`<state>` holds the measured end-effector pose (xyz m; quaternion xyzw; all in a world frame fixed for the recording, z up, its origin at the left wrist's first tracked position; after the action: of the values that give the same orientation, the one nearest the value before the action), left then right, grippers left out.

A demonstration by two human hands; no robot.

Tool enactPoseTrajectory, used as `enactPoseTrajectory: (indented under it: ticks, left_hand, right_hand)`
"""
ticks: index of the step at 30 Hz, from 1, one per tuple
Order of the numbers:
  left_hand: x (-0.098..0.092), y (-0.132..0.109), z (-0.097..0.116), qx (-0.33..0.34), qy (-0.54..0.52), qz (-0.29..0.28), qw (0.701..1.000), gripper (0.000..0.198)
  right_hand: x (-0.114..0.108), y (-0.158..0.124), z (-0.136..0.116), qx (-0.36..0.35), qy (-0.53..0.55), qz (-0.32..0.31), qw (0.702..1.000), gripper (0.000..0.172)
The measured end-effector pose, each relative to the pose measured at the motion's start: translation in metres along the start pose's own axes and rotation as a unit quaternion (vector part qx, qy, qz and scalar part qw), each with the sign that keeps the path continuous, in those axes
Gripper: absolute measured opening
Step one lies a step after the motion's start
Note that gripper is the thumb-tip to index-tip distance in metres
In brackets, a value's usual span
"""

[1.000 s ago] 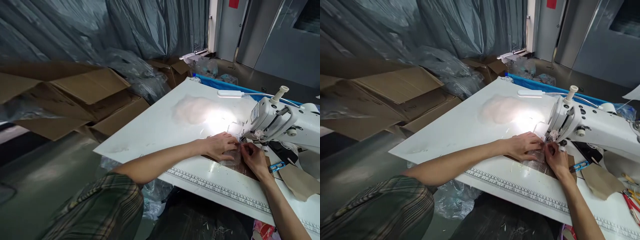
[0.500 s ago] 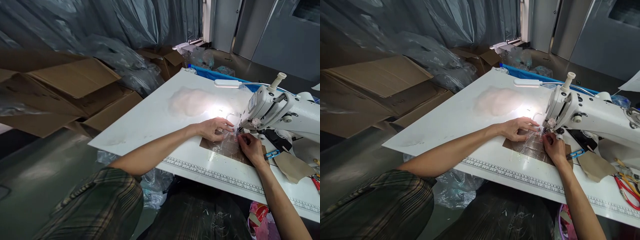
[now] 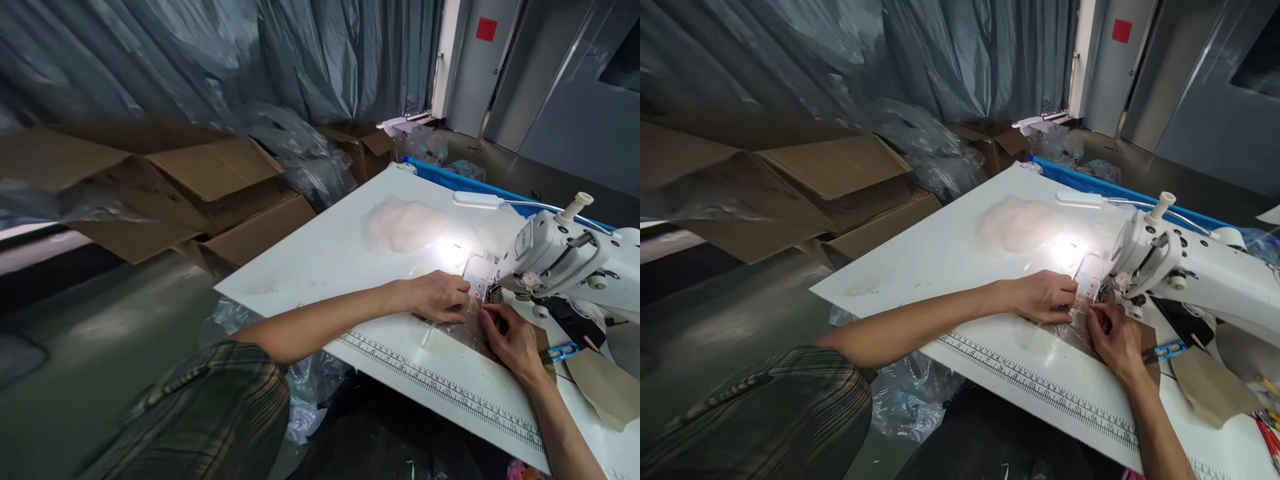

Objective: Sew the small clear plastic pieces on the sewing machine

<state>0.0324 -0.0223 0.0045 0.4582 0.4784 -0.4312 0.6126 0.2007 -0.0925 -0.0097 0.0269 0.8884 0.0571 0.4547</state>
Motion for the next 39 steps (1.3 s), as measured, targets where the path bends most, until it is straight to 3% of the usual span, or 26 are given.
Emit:
enactPoseTrajectory:
  ticks: [5, 10, 15, 18, 21, 24, 28, 31, 34, 39]
  left_hand:
    - [-0.016, -0.030, 0.000, -0.101, 0.065, -0.077, 0.990, 0.022]
    - [-0.028, -0.078, -0.016, -0.194, 0.090, -0.071, 0.974, 0.025]
    - [-0.040, -0.115, -0.033, -0.226, -0.023, -0.039, 0.973, 0.021]
    - [-0.051, -0.119, -0.055, -0.262, -0.079, 0.040, 0.961, 0.019]
    - [-0.056, -0.112, -0.086, -0.338, -0.080, 0.109, 0.932, 0.023]
    - [-0.053, -0.101, -0.110, -0.371, -0.079, 0.120, 0.918, 0.020]
    - [-0.053, -0.094, -0.123, -0.371, -0.081, 0.121, 0.917, 0.014]
    - [-0.060, -0.090, -0.117, -0.367, -0.082, 0.133, 0.917, 0.015]
    - [-0.062, -0.078, -0.097, -0.339, -0.093, 0.134, 0.927, 0.013]
    - [-0.034, -0.043, -0.024, -0.191, -0.145, 0.047, 0.970, 0.012]
  right_hand:
    - [0.004, -0.004, 0.007, -0.021, -0.006, 0.020, 1.000, 0.049]
    - [0.011, -0.008, 0.010, -0.072, -0.065, 0.034, 0.995, 0.041]
    - [0.013, -0.008, 0.009, -0.086, -0.072, 0.039, 0.993, 0.041]
    - [0.012, -0.007, 0.009, -0.066, -0.081, 0.038, 0.994, 0.042]
    - [0.012, -0.007, 0.010, -0.041, -0.090, 0.032, 0.995, 0.042]
    - [0.013, -0.008, 0.011, -0.039, -0.080, 0.024, 0.996, 0.042]
    - [0.013, -0.009, 0.011, -0.055, -0.067, 0.026, 0.996, 0.040]
    - [0.014, -0.008, 0.009, -0.055, -0.062, 0.028, 0.996, 0.039]
    - [0.013, -0.008, 0.006, -0.045, -0.046, 0.020, 0.998, 0.039]
    - [0.007, -0.007, 0.002, -0.006, 0.014, 0.012, 1.000, 0.039]
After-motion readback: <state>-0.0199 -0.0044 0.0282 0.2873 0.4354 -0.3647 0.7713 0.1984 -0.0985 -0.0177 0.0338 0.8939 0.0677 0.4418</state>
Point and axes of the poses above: each hand's wrist, its own y-axis towards the middle knuckle, its own x-axis out of the palm, z = x × y, the point moved 4 cm from there along y, towards the middle knuckle, and after that the axes turned 5 degrees about -z, right-handed, at the moved point
